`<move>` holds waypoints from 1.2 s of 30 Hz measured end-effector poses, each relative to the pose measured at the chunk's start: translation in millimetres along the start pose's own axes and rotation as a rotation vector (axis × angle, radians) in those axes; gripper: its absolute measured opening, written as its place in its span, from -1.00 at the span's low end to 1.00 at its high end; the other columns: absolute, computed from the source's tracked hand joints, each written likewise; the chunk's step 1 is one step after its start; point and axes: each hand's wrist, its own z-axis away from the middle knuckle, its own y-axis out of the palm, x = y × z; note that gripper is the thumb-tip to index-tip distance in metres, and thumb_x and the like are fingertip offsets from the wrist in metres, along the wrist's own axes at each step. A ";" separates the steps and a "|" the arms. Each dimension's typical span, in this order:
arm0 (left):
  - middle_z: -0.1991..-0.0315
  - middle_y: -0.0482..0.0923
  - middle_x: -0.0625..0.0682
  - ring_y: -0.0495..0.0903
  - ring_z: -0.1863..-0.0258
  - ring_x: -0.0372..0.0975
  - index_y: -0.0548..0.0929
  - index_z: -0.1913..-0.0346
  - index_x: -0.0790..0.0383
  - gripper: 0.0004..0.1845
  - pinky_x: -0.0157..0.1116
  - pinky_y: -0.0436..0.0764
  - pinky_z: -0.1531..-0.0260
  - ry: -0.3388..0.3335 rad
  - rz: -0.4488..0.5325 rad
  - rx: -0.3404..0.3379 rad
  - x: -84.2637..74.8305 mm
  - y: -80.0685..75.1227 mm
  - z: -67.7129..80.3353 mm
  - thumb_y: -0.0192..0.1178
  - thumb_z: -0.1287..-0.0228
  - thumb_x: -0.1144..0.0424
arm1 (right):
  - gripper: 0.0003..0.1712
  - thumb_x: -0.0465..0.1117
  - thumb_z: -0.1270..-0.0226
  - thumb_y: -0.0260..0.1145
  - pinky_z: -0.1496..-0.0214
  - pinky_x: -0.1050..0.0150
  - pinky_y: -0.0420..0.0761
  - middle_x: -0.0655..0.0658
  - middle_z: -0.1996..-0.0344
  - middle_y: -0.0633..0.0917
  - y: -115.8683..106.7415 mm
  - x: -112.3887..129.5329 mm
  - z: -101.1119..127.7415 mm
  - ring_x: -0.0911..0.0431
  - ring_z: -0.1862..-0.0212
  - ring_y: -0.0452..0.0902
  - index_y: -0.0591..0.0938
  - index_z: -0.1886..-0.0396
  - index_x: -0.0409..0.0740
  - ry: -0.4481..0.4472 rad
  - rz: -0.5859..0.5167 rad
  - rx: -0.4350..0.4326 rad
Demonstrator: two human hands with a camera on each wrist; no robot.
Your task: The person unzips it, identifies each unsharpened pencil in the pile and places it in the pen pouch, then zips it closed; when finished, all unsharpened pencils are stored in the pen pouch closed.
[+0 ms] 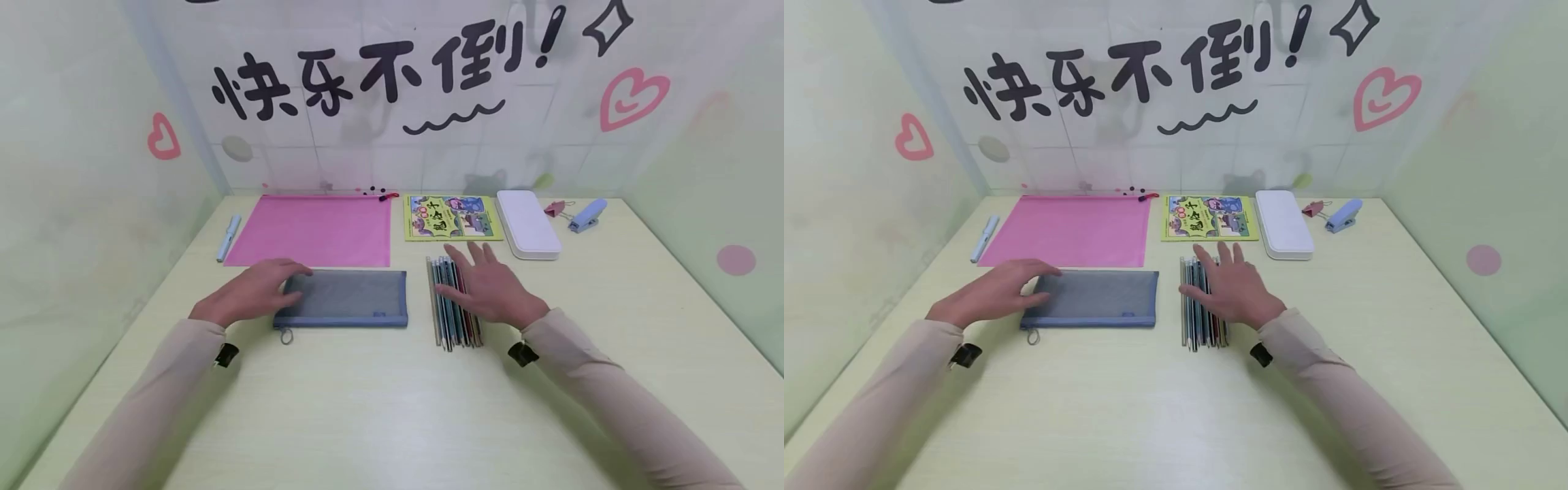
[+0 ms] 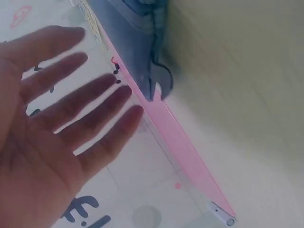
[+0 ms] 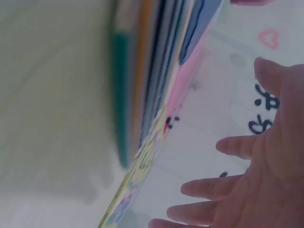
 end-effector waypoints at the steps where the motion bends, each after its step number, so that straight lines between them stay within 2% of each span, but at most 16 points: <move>1: -0.12 0.68 0.09 0.62 -0.19 -0.01 0.65 -0.17 0.23 -0.61 0.01 0.61 -0.22 0.012 0.015 -0.002 2.1 -0.8 2.7 0.31 -0.27 0.35 | -0.03 0.37 -0.44 0.05 -0.35 -0.41 0.41 -0.49 -0.55 0.08 0.0 5.2 0.5 -0.48 -0.55 -0.04 0.03 -0.64 -0.02 -0.016 -0.013 -0.003; 3: -0.02 0.74 0.03 0.68 -0.11 -0.07 0.73 -0.04 0.19 -0.65 -0.03 0.67 -0.15 0.024 0.049 0.005 6.0 -2.5 8.7 0.31 -0.19 0.48 | -0.05 0.33 -0.45 0.08 -0.36 -0.37 0.44 -0.45 -0.55 0.11 0.5 15.5 0.9 -0.41 -0.56 0.04 0.08 -0.62 -0.04 -0.043 -0.036 -0.009; 6: 0.06 0.78 -0.03 0.72 -0.04 -0.10 0.79 0.07 0.12 -0.61 -0.06 0.71 -0.06 0.038 0.101 0.020 11.0 -4.8 18.5 0.32 -0.10 0.59 | -0.09 0.31 -0.46 0.11 -0.34 -0.31 0.49 -0.40 -0.56 0.14 2.5 31.2 1.0 -0.33 -0.54 0.16 0.14 -0.61 -0.05 -0.077 -0.060 -0.005; 11: 0.00 0.77 -0.03 0.69 -0.11 -0.03 0.82 0.11 0.06 -0.58 -0.02 0.69 -0.09 0.021 0.151 0.064 15.3 -7.2 34.1 0.43 0.02 0.57 | -0.16 0.23 -0.47 0.15 -0.38 -0.23 0.51 -0.39 -0.52 0.23 7.7 56.7 -2.9 -0.28 -0.48 0.30 0.24 -0.55 -0.12 -0.156 -0.046 0.026; 13: -0.03 0.76 -0.01 0.67 -0.14 0.01 0.83 0.15 0.05 -0.60 -0.01 0.69 -0.10 0.012 0.169 0.087 15.5 -6.9 38.1 0.46 0.04 0.55 | -0.20 0.19 -0.46 0.20 -0.36 -0.17 0.55 -0.36 -0.47 0.34 10.0 66.3 -5.5 -0.23 -0.42 0.40 0.30 -0.51 -0.14 -0.193 -0.025 0.044; 15: -0.04 0.76 0.01 0.66 -0.14 0.04 0.83 0.18 0.04 -0.63 -0.02 0.69 -0.09 0.009 0.184 0.109 15.2 -5.5 39.9 0.46 0.04 0.53 | -0.26 0.16 -0.43 0.25 -0.23 -0.07 0.66 -0.30 -0.36 0.49 12.3 75.2 -7.9 -0.14 -0.27 0.55 0.40 -0.44 -0.15 -0.228 -0.007 0.059; 17: -0.04 0.76 -0.01 0.66 -0.14 0.04 0.84 0.21 0.01 -0.65 -0.06 0.70 -0.06 0.003 0.187 0.121 14.2 -3.4 40.0 0.46 0.03 0.51 | -0.35 0.13 -0.40 0.29 0.03 0.07 0.74 -0.21 -0.15 0.65 14.7 83.0 -10.0 -0.02 -0.02 0.64 0.51 -0.33 -0.14 -0.254 0.019 0.071; 19: -0.03 0.77 -0.02 0.66 -0.12 0.03 0.84 0.23 0.00 -0.66 -0.08 0.69 -0.05 0.005 0.173 0.121 12.9 -1.1 39.1 0.47 0.04 0.49 | -0.45 0.11 -0.37 0.33 0.24 0.21 0.69 -0.13 0.08 0.71 17.1 89.4 -11.9 0.09 0.21 0.60 0.60 -0.19 -0.13 -0.281 0.048 0.078; 22: -0.01 0.77 -0.06 0.66 -0.09 -0.01 0.84 0.24 -0.02 -0.66 -0.07 0.67 -0.04 0.010 0.140 0.107 11.1 1.5 38.5 0.48 0.05 0.49 | -0.54 0.10 -0.35 0.36 0.33 0.27 0.58 -0.06 0.24 0.68 19.5 96.1 -13.1 0.14 0.33 0.49 0.65 -0.06 -0.12 -0.291 0.086 0.094; 28: 0.11 0.80 -0.10 0.68 0.01 -0.11 0.85 0.28 0.00 -0.72 -0.06 0.69 -0.02 0.031 0.074 0.067 8.7 6.1 39.1 0.53 0.06 0.44 | -0.55 0.08 -0.31 0.40 0.31 0.27 0.57 -0.06 0.25 0.67 20.7 100.4 -12.5 0.13 0.34 0.47 0.67 -0.01 -0.12 -0.283 0.104 0.103; 36: 0.40 0.76 -0.17 0.68 0.28 -0.28 0.85 0.41 0.06 -0.80 -0.23 0.75 0.19 0.015 0.026 0.007 6.3 7.4 35.1 0.56 0.10 0.42 | -0.57 0.09 -0.31 0.40 0.35 0.29 0.51 -0.04 0.28 0.67 20.7 100.1 -13.3 0.14 0.36 0.46 0.69 0.01 -0.10 -0.284 0.131 0.107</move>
